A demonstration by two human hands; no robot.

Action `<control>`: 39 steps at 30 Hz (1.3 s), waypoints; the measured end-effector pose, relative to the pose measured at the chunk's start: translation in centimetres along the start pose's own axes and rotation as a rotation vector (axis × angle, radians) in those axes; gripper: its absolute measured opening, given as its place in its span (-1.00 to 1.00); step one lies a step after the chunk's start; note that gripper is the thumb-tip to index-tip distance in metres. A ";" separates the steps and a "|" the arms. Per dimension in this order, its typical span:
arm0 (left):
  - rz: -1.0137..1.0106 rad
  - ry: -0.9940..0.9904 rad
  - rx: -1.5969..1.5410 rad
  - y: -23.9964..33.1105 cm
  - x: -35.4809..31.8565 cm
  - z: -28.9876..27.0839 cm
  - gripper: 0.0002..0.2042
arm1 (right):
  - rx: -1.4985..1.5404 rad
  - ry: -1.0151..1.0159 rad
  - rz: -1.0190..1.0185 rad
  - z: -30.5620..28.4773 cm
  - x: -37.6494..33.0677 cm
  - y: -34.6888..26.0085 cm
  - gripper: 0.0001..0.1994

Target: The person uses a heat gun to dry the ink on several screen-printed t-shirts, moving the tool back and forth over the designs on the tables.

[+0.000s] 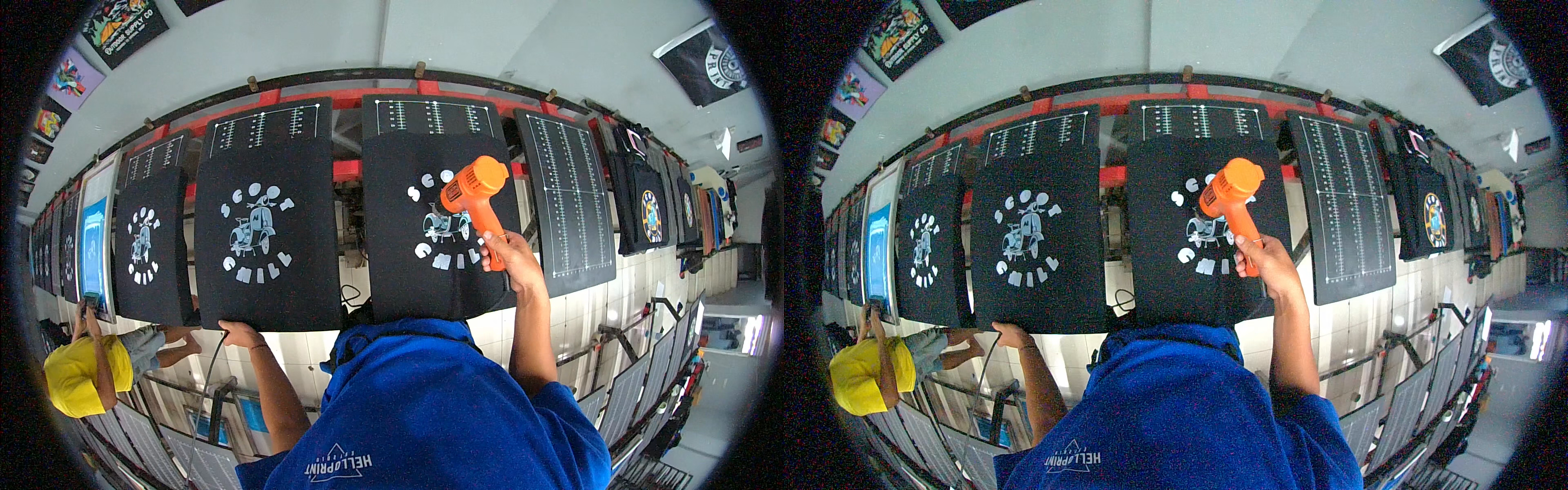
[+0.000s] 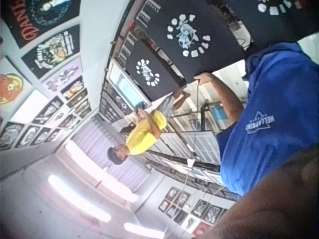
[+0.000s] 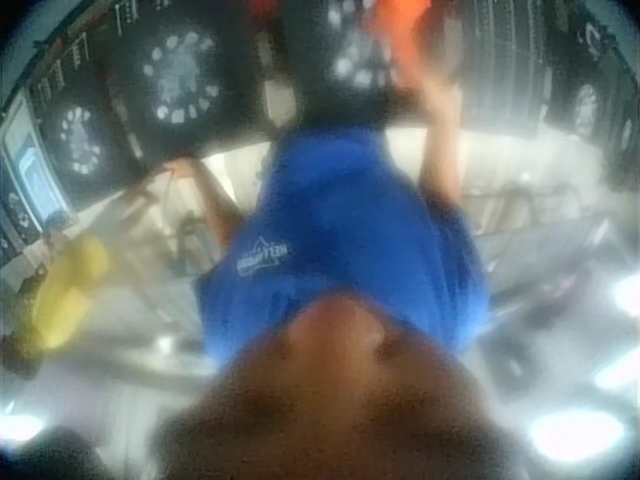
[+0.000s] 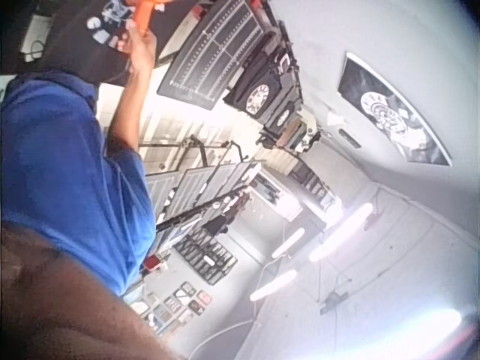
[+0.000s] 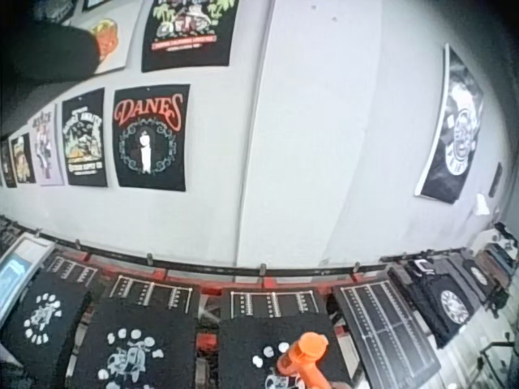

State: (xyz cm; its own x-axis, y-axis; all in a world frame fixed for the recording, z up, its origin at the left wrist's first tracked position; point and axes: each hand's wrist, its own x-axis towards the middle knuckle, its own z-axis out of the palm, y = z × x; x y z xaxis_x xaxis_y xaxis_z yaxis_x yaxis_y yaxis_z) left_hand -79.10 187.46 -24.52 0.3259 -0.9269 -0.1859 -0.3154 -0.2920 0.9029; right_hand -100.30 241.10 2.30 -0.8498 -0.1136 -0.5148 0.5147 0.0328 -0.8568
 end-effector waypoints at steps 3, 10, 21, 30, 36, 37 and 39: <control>0.003 0.001 -0.013 -0.2 0.1 0.3 -0.22 | -0.008 0.093 -0.074 -0.2 1.1 0.6 -0.72; 0.048 0.051 0.016 -0.5 0.3 0.5 -0.26 | -0.008 0.049 -0.053 -0.9 1.2 -0.4 -0.74; -0.076 0.005 0.085 1.9 -4.6 -0.6 -0.14 | -0.023 0.040 -0.090 -1.0 3.1 -0.9 -0.71; -0.046 -0.025 0.153 0.9 -9.7 -1.9 -0.14 | -0.115 0.024 0.030 -3.6 -0.7 -1.2 -0.65; 0.021 -0.036 0.175 1.3 -10.4 -1.8 -0.19 | -0.124 0.046 0.017 -4.9 -2.2 0.7 -0.63; 0.019 -0.032 0.161 1.4 -10.6 -1.8 -0.20 | -0.110 0.039 0.040 -5.5 -2.3 0.8 -0.63; 0.024 -0.046 0.141 1.1 -10.3 -1.8 -0.22 | -0.100 0.051 0.021 -5.7 -2.4 1.1 -0.64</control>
State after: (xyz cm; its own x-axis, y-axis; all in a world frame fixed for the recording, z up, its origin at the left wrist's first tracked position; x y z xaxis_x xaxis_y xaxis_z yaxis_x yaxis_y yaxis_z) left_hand -81.23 197.08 -20.90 0.2763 -0.9430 -0.1857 -0.4459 -0.2969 0.8444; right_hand -98.32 247.12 2.39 -0.8448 -0.0616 -0.5315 0.5207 0.1338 -0.8432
